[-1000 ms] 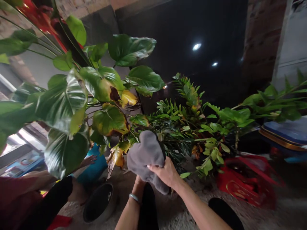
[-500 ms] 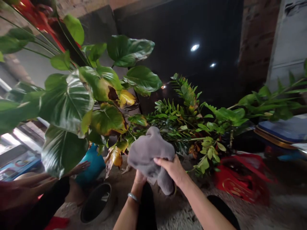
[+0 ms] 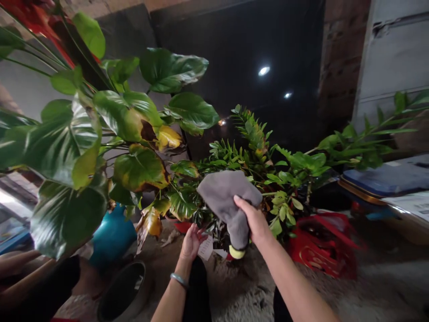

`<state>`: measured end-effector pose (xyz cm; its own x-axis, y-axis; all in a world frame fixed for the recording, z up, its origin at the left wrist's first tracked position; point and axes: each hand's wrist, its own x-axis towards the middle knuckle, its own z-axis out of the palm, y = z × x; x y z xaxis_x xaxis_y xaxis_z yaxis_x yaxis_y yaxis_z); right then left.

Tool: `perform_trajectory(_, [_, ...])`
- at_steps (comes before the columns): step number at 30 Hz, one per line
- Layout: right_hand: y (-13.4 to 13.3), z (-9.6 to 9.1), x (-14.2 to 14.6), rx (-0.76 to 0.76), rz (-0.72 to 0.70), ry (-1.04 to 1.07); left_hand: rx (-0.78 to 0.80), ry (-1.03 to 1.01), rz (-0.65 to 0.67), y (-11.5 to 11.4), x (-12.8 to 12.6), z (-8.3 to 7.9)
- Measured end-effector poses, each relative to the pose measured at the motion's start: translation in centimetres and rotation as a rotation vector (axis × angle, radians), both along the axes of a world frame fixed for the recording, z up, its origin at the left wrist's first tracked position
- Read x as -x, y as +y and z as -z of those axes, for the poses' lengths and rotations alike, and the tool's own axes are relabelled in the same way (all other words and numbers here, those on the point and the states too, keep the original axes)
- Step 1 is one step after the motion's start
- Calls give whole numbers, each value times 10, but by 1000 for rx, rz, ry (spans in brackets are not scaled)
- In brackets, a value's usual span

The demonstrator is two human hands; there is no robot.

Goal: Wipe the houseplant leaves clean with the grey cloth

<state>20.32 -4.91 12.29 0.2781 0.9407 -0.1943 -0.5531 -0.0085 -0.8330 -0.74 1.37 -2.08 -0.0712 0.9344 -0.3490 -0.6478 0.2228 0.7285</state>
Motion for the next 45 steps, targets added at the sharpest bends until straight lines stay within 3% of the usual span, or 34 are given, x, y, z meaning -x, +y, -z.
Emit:
perform_trajectory(3, [12,21,-5,122,35,119,-6,23,-5,-2,2,-3])
perform_trajectory(6, [-20,57,-2,262,-45,114,-7,21,5,-3,5,-4])
perform_trajectory(8, [-48,70,-1,319,-140,93,-8,18,13,-2,6,-3])
perform_trajectory(11, [-64,54,-4,305,-185,44,-3,15,29,0,5,0])
perform_trajectory(16, [-10,-1,-20,64,4,107,-8,35,43,0,0,1])
perform_trajectory(18, [7,0,-22,33,37,130,-6,41,41,-1,-1,0])
perform_trajectory(20, [4,19,-17,137,2,115,-1,39,34,-2,-2,-2])
perform_trajectory(23, [-27,53,-2,270,-111,63,-1,33,31,-2,-1,-2])
perform_trajectory(25, [-47,59,6,263,-186,72,-4,39,36,-1,0,-1])
perform_trajectory(28, [-47,32,5,204,-170,109,2,61,-3,0,-1,2])
perform_trajectory(31, [-12,-8,-5,71,-21,153,15,99,-46,1,-3,5])
perform_trajectory(33, [10,-18,-8,37,32,196,23,131,-42,1,-5,6])
perform_trajectory(36, [13,5,0,151,13,181,12,138,-7,1,-7,9])
perform_trajectory(40, [-35,47,23,324,-114,151,-46,112,49,1,-6,14])
perform_trajectory(42, [-55,45,32,313,-188,201,-51,104,59,2,-6,17])
perform_trajectory(45, [-53,11,33,230,-185,198,-51,100,67,2,-6,18])
